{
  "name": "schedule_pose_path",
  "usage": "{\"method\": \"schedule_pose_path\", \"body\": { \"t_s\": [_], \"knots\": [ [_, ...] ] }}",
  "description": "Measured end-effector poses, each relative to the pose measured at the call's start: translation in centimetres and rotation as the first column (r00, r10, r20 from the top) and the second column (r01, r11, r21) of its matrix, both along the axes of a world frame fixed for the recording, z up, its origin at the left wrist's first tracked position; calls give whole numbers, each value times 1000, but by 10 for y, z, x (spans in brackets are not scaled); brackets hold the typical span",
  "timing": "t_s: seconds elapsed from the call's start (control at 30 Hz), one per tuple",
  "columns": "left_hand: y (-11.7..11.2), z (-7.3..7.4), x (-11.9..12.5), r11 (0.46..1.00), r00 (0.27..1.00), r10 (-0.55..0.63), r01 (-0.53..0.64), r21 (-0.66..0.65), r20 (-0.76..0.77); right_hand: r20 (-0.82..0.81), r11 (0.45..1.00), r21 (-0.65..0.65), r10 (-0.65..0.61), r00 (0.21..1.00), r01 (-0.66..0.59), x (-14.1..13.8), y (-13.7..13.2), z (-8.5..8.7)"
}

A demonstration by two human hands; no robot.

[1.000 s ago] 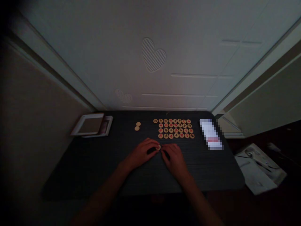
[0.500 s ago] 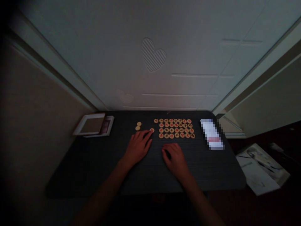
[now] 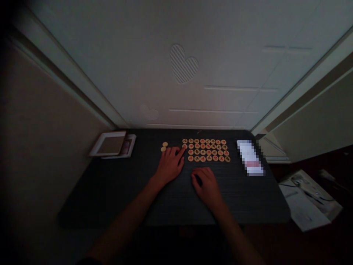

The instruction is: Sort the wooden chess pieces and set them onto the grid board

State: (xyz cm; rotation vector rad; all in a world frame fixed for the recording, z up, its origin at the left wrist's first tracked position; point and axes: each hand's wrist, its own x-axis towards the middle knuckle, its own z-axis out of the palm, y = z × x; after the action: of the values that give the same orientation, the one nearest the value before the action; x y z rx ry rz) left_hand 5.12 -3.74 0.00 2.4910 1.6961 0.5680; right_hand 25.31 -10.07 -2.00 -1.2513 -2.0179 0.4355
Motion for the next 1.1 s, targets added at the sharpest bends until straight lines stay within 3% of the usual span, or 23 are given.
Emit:
{"method": "schedule_pose_path", "body": {
  "t_s": [1.1],
  "knots": [
    [-2, -3, 1, 1000, 999, 8, -9, 28, 39, -10, 1000, 19, 7, 1000, -7, 0, 1, 0]
  ]
}}
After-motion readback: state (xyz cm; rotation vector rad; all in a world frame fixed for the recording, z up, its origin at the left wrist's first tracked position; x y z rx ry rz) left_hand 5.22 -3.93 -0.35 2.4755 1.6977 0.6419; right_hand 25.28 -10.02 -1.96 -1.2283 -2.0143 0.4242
